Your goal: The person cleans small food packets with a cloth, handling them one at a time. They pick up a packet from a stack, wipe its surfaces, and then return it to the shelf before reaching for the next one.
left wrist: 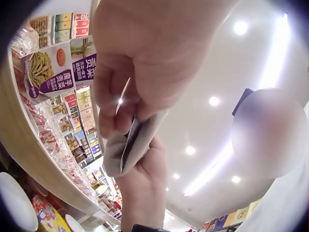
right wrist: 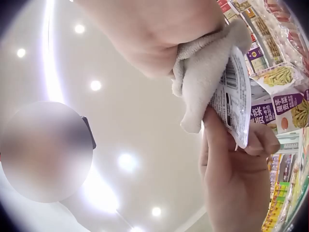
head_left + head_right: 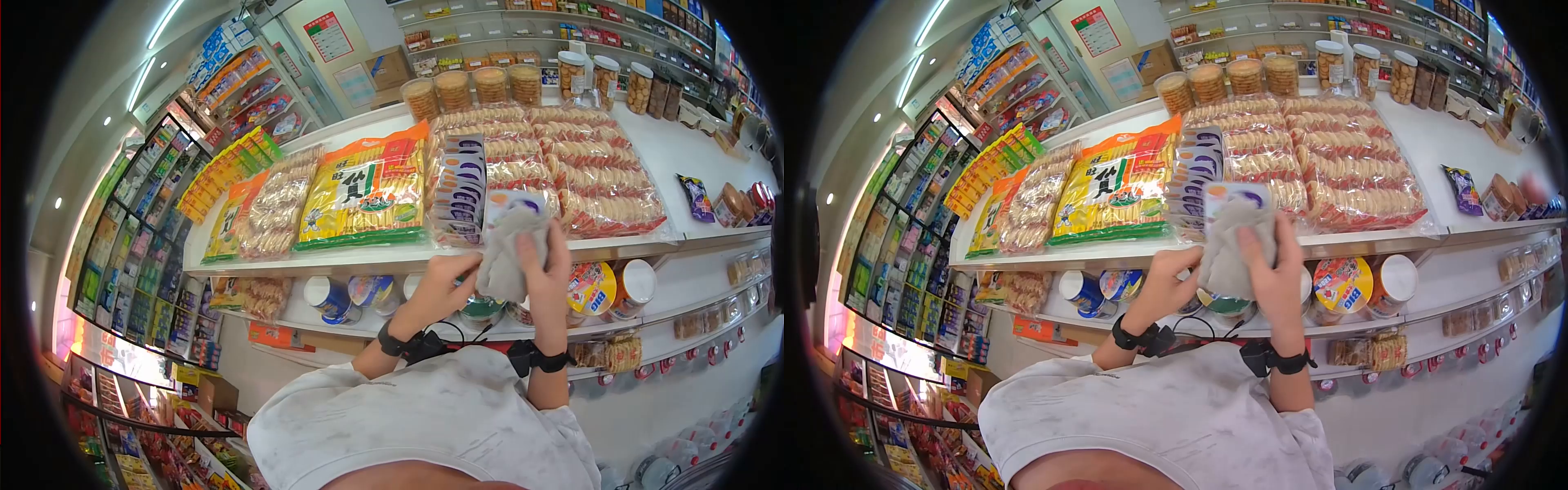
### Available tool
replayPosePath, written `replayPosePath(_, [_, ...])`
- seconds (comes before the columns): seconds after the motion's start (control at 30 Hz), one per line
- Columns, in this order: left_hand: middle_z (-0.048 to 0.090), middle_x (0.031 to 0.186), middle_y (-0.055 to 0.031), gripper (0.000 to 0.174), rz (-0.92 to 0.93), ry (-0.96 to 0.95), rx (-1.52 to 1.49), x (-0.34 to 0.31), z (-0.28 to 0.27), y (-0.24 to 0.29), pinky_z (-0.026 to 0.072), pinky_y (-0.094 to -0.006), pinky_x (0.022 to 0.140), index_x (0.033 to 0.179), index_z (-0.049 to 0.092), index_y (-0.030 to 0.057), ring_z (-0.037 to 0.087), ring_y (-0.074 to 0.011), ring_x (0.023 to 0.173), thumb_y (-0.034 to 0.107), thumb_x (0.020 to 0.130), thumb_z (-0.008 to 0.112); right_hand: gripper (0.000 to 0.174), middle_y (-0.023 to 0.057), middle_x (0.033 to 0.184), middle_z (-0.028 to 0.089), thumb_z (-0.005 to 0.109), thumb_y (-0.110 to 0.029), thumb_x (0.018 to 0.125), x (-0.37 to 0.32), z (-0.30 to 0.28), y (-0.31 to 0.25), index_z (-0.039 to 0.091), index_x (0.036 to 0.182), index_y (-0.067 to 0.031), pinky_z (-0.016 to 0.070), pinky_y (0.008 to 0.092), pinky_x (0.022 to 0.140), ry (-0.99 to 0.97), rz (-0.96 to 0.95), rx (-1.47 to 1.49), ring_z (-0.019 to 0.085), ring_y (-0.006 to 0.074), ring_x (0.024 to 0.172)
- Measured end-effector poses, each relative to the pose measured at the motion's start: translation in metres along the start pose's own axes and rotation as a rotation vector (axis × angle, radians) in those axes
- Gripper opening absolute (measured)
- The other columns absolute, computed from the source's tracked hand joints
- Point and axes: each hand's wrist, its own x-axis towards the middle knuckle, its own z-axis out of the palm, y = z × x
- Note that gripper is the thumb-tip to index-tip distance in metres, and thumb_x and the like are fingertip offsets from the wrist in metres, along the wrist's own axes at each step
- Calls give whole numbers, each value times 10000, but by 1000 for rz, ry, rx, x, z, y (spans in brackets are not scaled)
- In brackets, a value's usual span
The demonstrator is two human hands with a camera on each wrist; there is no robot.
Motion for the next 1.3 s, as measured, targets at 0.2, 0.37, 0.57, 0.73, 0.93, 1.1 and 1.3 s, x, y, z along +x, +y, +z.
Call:
replayPosePath(0.2, [669,713,-87,164,-283,37,99,-3,-20,-2,477,-279,565,852,686,-37,623,-116,579,111,838,758,202,105,995,667,638,-92,918,-9,-4,10,615,1090,12,485,280,786,-114,-14,-223,601,123,879])
replayPosePath(0.37, [722,869,-111,233,-163,71,-129,1,-19,8,531,-270,718,1074,670,-43,689,-150,767,93,887,697,236,164,1051,664,631,-3,862,-8,-8,15,635,1097,12,492,313,839,12,-92,-366,643,219,931])
replayPosePath(0.57, [673,1110,-146,339,-104,-3,-262,-13,-9,6,503,-328,863,1232,576,-38,633,-180,995,159,961,625,480,172,1245,620,632,62,743,-9,15,15,638,1215,-28,438,428,1041,-192,-517,-408,579,347,1198])
replayPosePath(0.73, [592,898,20,226,-359,399,-575,-13,0,8,439,-215,664,1077,620,10,514,-19,786,219,1007,571,483,157,1349,570,619,5,752,-14,21,10,649,1230,-58,372,515,1103,-357,-609,-586,507,367,1286])
replayPosePath(0.93, [661,936,-4,308,-389,461,-426,-17,-22,-5,450,-221,679,1060,650,-27,568,-34,799,258,1029,536,440,171,1351,547,575,-49,904,-21,-3,35,512,1338,-12,408,425,1067,-176,-435,-456,527,288,1252])
replayPosePath(1.1, [687,824,-82,179,-70,274,-45,-23,-21,-9,478,-264,651,980,698,-38,626,-145,695,124,961,621,453,131,1295,552,537,-209,1019,-26,-17,35,413,1394,13,446,298,972,161,25,81,544,154,1135])
replayPosePath(1.3, [668,819,-79,102,48,380,177,-5,-22,-2,403,-265,521,903,689,-33,580,-112,620,64,915,656,357,107,1058,679,591,-134,961,-23,16,13,532,1276,23,477,291,856,-592,232,-64,623,150,947])
